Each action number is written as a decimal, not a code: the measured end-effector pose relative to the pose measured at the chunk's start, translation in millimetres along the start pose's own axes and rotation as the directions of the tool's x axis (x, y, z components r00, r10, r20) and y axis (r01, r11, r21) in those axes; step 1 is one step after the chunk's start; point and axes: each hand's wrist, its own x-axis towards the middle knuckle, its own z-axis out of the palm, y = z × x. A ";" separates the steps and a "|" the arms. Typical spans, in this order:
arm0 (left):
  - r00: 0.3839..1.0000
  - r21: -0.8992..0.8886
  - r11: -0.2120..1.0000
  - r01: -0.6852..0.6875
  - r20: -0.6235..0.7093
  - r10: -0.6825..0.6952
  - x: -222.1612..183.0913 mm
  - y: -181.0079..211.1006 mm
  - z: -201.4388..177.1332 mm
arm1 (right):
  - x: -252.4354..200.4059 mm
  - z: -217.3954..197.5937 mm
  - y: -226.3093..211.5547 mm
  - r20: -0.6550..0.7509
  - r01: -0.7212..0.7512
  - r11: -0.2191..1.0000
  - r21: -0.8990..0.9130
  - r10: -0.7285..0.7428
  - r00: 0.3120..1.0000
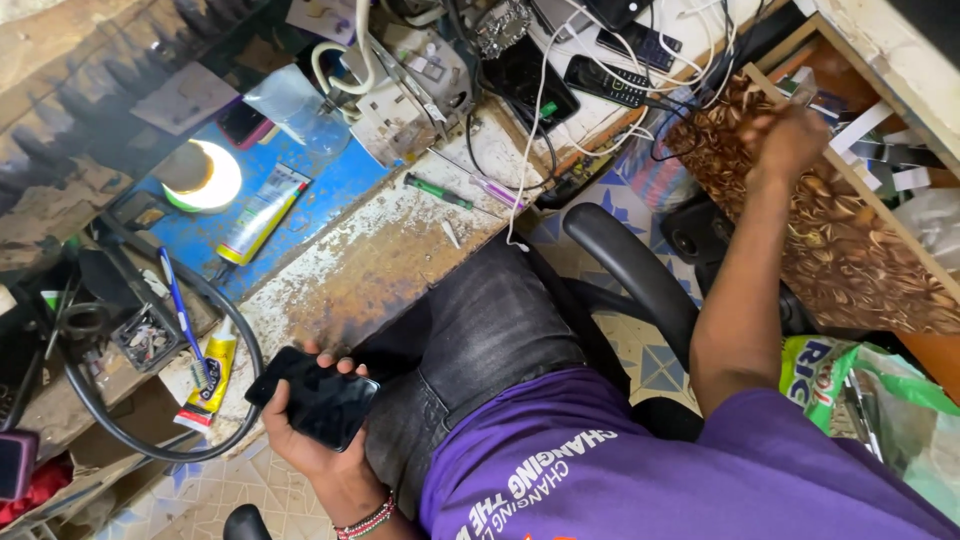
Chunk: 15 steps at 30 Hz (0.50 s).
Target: Opening the back casing of a smartphone using a thin prying tool and manual manipulation.
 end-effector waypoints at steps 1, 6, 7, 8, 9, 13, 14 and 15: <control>1.000 0.000 1.000 0.000 -0.003 0.000 -0.6 -0.1 1.0 | -5.1 -0.1 6.2 0.000 -0.001 1.000 -0.003 0.001 1.000; 1.000 -0.001 1.000 -0.004 0.024 0.004 -1.4 2.4 1.4 | 29.0 13.3 90.7 0.213 -0.118 0.540 -0.834 0.511 0.833; 1.000 -0.001 1.000 -0.003 0.022 0.003 -2.6 2.5 2.7 | 36.3 16.2 112.4 0.211 -0.119 0.537 -0.835 0.512 0.833; 1.000 -0.004 1.000 -0.004 0.021 0.004 -3.2 2.1 4.2 | 44.3 18.4 133.9 0.238 -0.091 0.554 -0.828 0.493 0.837; 1.000 -0.007 1.000 -0.005 0.021 0.005 -3.3 1.4 5.7 | 52.8 20.8 155.6 0.265 -0.064 0.570 -0.819 0.475 0.839; 1.000 0.017 1.000 0.006 -0.003 -0.006 -7.0 3.4 0.3 | 83.7 22.8 201.0 0.424 0.408 0.143 -0.902 0.483 0.766; 1.000 0.021 1.000 0.002 -0.016 -0.001 -7.9 4.8 2.5 | 90.0 16.7 209.1 0.473 0.413 0.233 -0.881 0.374 0.798; 1.000 0.026 1.000 -0.002 -0.028 0.003 -8.4 5.8 5.2 | 96.7 10.5 217.1 0.506 0.422 0.318 -0.849 0.256 0.824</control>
